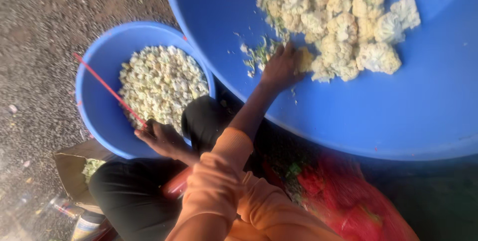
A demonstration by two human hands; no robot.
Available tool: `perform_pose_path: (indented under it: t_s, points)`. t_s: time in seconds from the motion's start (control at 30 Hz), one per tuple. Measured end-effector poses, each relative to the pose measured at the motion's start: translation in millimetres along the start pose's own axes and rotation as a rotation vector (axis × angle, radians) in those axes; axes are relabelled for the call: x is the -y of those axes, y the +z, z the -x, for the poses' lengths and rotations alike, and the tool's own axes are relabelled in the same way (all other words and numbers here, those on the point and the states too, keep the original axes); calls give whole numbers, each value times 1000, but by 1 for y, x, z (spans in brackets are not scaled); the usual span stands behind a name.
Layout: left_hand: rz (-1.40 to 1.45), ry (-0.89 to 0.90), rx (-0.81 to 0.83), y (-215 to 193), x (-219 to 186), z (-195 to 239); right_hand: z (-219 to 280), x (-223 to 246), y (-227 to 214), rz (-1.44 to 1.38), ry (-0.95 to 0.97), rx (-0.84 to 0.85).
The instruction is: The person breaks cauliflower florets into smaller pieces by hand and with a knife, placing them into a blue plastic tub while sitting on the ground.
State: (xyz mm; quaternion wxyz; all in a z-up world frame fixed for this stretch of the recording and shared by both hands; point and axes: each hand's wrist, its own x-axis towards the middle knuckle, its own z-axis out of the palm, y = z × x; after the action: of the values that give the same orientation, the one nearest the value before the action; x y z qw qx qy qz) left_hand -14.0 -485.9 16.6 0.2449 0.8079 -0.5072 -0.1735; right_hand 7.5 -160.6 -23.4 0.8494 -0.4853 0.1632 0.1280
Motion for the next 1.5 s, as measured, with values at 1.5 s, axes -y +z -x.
perform_pose_path:
  t_s: [1.5]
  points:
    - [1586,-382,-989,-132,192,459,62,77,15,1128,-472,283]
